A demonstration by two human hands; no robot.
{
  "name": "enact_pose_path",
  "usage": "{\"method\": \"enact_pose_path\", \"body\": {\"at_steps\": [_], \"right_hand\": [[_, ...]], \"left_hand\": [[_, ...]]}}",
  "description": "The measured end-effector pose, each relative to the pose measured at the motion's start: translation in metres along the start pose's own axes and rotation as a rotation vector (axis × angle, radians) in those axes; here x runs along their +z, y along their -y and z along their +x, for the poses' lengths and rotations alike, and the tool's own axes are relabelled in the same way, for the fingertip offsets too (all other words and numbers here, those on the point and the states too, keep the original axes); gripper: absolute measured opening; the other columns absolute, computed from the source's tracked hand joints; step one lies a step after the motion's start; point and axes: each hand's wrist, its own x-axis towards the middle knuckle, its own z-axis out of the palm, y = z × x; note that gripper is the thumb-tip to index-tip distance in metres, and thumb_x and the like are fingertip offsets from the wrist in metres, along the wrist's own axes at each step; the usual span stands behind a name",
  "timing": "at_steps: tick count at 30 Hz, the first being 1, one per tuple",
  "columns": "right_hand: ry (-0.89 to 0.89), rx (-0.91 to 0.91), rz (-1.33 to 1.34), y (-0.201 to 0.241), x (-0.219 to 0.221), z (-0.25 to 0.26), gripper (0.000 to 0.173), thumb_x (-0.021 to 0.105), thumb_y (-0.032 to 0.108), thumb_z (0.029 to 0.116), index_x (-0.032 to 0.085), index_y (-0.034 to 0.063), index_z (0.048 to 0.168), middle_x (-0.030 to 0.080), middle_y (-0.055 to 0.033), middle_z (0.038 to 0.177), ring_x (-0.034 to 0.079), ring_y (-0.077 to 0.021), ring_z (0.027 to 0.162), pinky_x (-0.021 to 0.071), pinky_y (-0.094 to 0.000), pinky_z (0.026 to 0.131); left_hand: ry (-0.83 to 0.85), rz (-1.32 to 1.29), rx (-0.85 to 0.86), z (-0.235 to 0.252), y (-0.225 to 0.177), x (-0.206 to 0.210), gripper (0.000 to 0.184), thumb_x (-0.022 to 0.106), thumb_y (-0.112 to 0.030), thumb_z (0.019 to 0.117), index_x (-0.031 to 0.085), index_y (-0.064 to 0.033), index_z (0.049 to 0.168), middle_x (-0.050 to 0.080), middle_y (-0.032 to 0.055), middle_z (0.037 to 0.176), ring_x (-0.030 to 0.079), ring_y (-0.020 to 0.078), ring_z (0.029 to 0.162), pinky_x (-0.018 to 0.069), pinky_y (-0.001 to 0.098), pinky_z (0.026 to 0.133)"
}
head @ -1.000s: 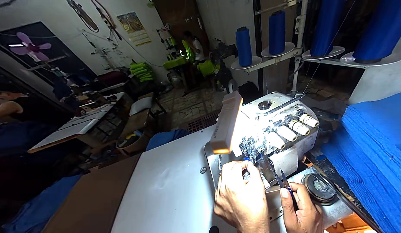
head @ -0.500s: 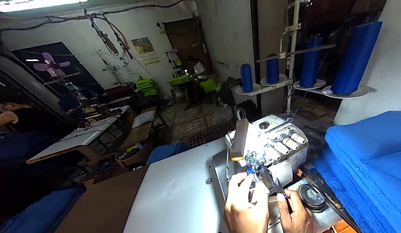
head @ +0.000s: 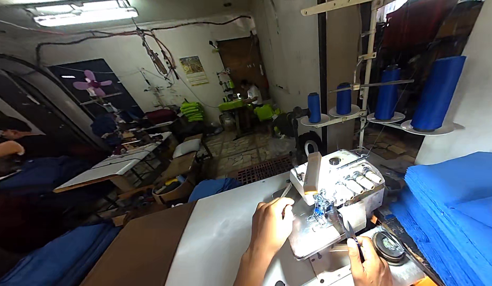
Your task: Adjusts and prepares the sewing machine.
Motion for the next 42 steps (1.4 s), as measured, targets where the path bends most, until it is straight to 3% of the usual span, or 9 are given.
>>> {"method": "enact_pose_path", "body": {"at_steps": [2,4,7,11,18,29,42], "right_hand": [[-0.008,-0.004,-0.011,0.001,0.001,-0.001,0.044,0.044,0.044,0.1039,0.069,0.0069,0.100,0.056,-0.0006,0.058,0.055,-0.0148,0.048,0.0457,-0.0389,0.045],[-0.015,-0.004,-0.021,0.001,0.002,-0.001,0.044,0.043,0.045,0.1036,0.068,0.0084,0.099,0.054,0.0013,0.057,0.053,-0.0132,0.047,0.0442,-0.0374,0.044],[-0.012,0.000,-0.032,0.001,0.001,0.000,0.044,0.042,0.046,0.1035,0.067,0.0092,0.098,0.053,0.0029,0.057,0.052,-0.0124,0.047,0.0433,-0.0362,0.044],[-0.026,0.001,-0.036,0.000,0.002,0.000,0.045,0.042,0.047,0.1029,0.067,0.0103,0.097,0.051,0.0045,0.056,0.051,-0.0107,0.047,0.0422,-0.0345,0.044],[-0.053,-0.007,-0.041,-0.005,0.007,0.001,0.049,0.040,0.051,0.1026,0.068,0.0113,0.097,0.051,0.0060,0.056,0.051,-0.0097,0.045,0.0418,-0.0335,0.043],[-0.032,-0.015,-0.041,0.001,0.003,0.000,0.046,0.042,0.045,0.1035,0.068,0.0064,0.099,0.056,-0.0005,0.059,0.055,-0.0161,0.049,0.0441,-0.0391,0.046],[-0.051,-0.008,-0.041,-0.002,0.005,0.002,0.046,0.041,0.047,0.1024,0.068,0.0099,0.096,0.052,0.0043,0.056,0.051,-0.0101,0.046,0.0419,-0.0335,0.043]], "left_hand": [[0.242,-0.217,-0.313,0.016,-0.014,-0.007,0.012,0.066,-0.017,0.0959,0.076,-0.0130,0.100,0.070,-0.0044,0.076,0.063,0.0054,0.063,0.0552,0.0284,0.063],[0.482,-0.655,-0.670,0.033,-0.028,-0.009,0.011,0.060,-0.011,0.1012,0.068,-0.0044,0.099,0.059,0.0002,0.063,0.044,0.0039,0.043,0.0373,0.0184,0.042],[0.636,-0.898,-0.915,0.047,-0.040,-0.007,0.010,0.053,-0.008,0.1015,0.060,-0.0037,0.096,0.050,-0.0006,0.055,0.038,0.0022,0.037,0.0305,0.0154,0.035],[0.695,-0.953,-0.948,0.047,-0.038,0.000,0.013,0.050,-0.006,0.1017,0.062,-0.0021,0.102,0.048,-0.0012,0.055,0.037,0.0017,0.036,0.0299,0.0145,0.034],[0.826,-1.139,-0.946,0.053,-0.037,0.001,0.013,0.043,-0.003,0.1023,0.056,-0.0041,0.099,0.049,-0.0017,0.059,0.035,-0.0009,0.038,0.0296,0.0120,0.035],[0.875,-1.262,-0.939,0.051,-0.034,0.000,0.011,0.045,-0.001,0.0994,0.055,-0.0049,0.096,0.052,-0.0005,0.063,0.041,-0.0004,0.040,0.0339,0.0114,0.037],[0.934,-1.059,-0.900,0.058,-0.039,0.001,0.009,0.046,-0.001,0.1020,0.054,-0.0045,0.100,0.056,0.0022,0.063,0.049,0.0027,0.042,0.0377,0.0134,0.038]]}}
